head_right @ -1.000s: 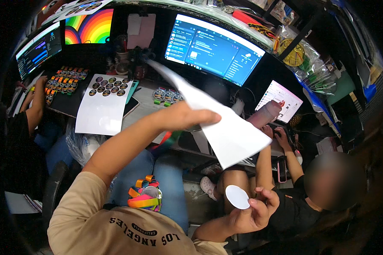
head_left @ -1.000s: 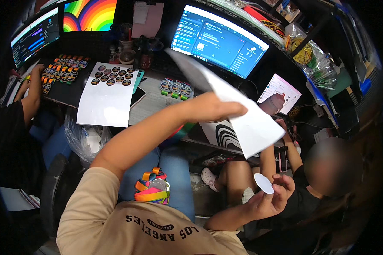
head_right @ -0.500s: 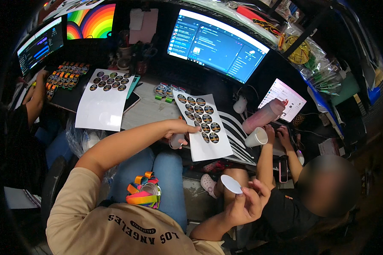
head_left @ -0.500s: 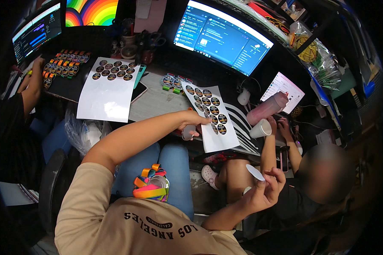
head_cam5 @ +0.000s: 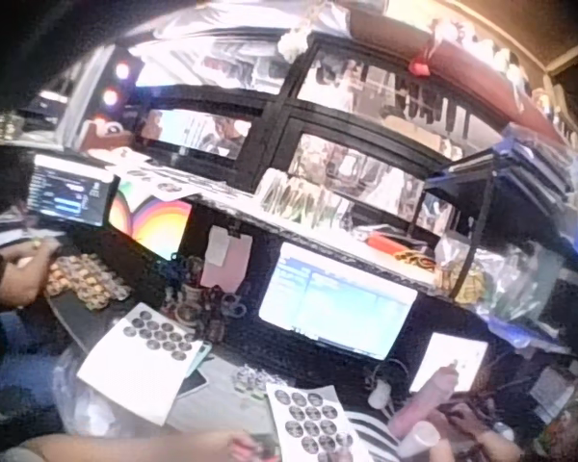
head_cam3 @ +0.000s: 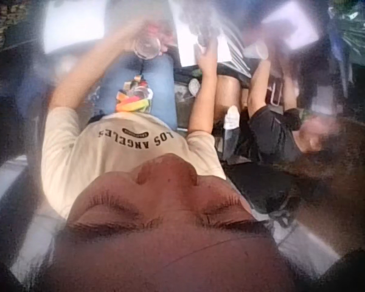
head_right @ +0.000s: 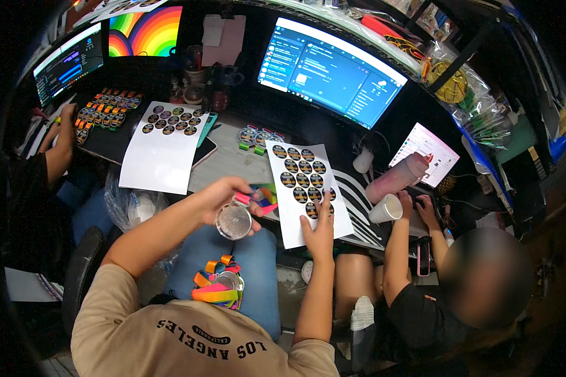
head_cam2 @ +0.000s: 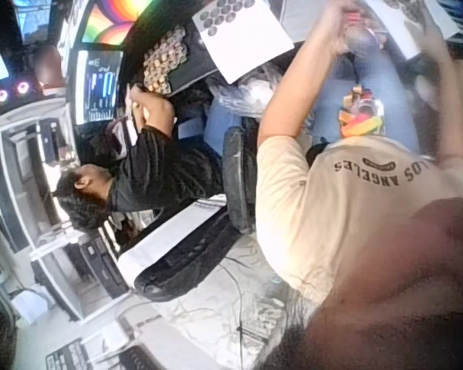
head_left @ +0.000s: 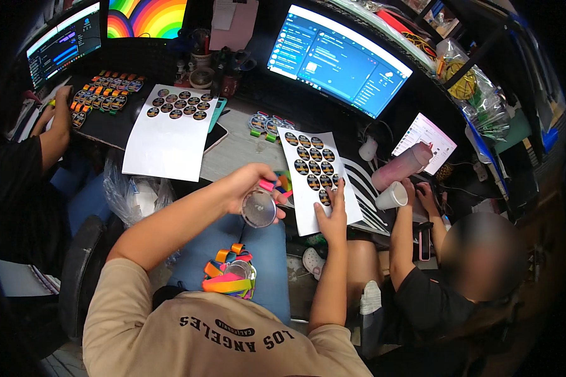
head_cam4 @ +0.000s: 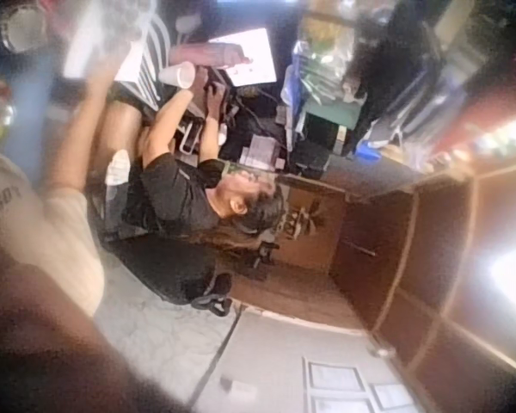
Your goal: The person assembles small promotional items by peeling circular stickers from a sheet and placing them onto round plastic containers. They then wrap a colorful ribbon around each container and place the finished items on the desk. The process is repeated for multiple units.
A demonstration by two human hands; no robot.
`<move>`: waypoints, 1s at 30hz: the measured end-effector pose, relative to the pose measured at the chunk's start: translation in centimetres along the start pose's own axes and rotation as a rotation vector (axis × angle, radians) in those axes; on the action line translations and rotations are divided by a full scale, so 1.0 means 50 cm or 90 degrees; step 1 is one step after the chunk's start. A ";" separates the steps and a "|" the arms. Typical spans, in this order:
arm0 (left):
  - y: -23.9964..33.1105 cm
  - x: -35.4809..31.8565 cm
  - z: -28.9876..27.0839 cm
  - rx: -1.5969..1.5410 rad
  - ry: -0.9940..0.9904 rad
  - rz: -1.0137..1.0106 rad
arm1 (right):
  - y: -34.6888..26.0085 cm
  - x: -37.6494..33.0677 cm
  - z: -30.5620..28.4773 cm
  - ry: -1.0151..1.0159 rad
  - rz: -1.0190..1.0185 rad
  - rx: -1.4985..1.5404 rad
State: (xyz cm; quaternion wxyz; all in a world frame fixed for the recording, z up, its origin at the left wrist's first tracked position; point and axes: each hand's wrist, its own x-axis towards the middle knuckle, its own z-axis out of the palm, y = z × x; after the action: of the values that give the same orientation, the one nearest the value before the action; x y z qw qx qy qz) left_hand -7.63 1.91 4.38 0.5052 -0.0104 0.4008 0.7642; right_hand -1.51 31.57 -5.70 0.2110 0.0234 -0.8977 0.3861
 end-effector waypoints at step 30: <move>-0.148 -0.142 -0.007 -0.230 -0.117 0.262 | -0.392 -0.140 -0.027 0.057 0.031 0.495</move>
State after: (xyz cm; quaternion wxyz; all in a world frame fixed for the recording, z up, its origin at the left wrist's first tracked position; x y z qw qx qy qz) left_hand 1.48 -2.47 2.69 0.3636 0.0506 0.2045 0.9074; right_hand 9.39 17.93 5.76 0.2164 0.0634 -0.6745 0.7030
